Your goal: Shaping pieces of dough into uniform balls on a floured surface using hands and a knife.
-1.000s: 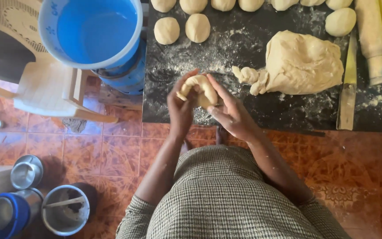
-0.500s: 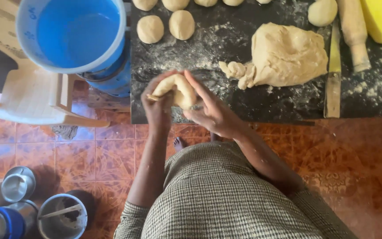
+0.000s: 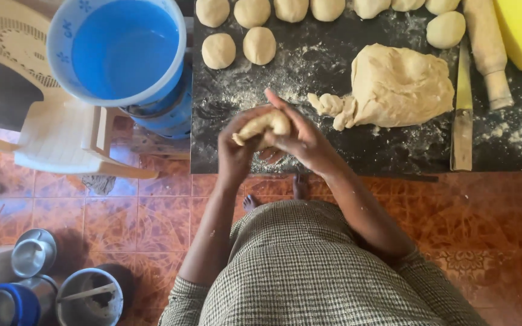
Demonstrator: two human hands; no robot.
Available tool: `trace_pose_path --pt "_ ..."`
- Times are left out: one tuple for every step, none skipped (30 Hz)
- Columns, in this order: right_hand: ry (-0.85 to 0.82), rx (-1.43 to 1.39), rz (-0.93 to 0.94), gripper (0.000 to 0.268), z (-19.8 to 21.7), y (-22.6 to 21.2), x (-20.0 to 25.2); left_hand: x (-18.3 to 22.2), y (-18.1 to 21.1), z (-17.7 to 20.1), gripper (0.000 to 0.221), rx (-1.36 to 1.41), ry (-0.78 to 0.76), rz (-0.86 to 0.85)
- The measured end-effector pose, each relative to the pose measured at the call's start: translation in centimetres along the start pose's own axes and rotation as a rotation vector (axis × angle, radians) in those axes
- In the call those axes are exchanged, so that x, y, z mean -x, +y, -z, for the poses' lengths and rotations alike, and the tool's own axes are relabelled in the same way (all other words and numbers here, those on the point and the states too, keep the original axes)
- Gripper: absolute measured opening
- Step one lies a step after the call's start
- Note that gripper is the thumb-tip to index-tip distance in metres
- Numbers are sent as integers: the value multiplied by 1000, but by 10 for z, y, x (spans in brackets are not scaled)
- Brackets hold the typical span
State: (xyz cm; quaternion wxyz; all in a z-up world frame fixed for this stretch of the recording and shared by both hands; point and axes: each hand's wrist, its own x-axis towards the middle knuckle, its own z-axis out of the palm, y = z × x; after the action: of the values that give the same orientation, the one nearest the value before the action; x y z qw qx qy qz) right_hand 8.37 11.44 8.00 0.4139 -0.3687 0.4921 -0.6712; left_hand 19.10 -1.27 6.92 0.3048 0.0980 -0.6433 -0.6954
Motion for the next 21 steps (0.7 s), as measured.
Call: trace_pose_path --pt "79 24 48 69 12 17 -4 3 11 -7 39 -41 -68 43" --pt "156 51 99 62 25 34 -10 4 23 -14 47 -81 -137 81" --pt "156 54 103 62 25 43 -7 5 25 -22 47 -80 -138 76" --pt "269 310 181 68 24 52 -5 8 27 -31 56 -101 -157 126" --pt "380 567 260 95 23 62 -2 10 28 -39 71 -122 -176 175" --pt "376 567 258 95 3 39 1 9 21 -35 71 -121 -172 177" --pt "283 676 212 69 -17 17 4 7 14 -31 51 -189 -124 206" --pt "190 787 169 76 -34 -6 4 3 6 -28 39 -256 -78 229" --pt "187 790 171 76 -24 -13 7 -3 -3 -17 39 -254 -76 226" --pt "59 591 33 84 -18 -17 13 -3 -12 -5 30 -74 -53 180" --pt "-67 389 -102 93 -11 -21 20 -3 -21 7 21 104 -29 132" --pt "-66 386 -103 93 -4 -15 12 -4 -11 1 21 103 -30 135" --pt "3 418 -9 90 4 -10 4 -5 0 -6 25 33 -54 91" --pt "75 450 87 88 11 -5 -4 -7 11 -12 32 -35 -81 45" --pt "78 449 88 88 18 -1 -4 -2 25 -18 32 -36 -84 46" --pt "200 278 42 73 26 2 -6 0 38 -24 47 -71 -189 63" --pt "318 105 -4 59 34 5 -9 3 52 -30 72 -106 -294 79" --pt "317 107 1 59 44 27 -6 2 45 -30 72 -107 -294 73" --pt "418 -33 -40 56 54 49 -4 1 38 -30 76 -189 -316 36" --pt "521 -177 -89 53 64 72 2 3 30 -31 82 -268 -337 9" --pt "522 -177 -94 53 53 70 7 0 18 -25 82 -266 -336 13"
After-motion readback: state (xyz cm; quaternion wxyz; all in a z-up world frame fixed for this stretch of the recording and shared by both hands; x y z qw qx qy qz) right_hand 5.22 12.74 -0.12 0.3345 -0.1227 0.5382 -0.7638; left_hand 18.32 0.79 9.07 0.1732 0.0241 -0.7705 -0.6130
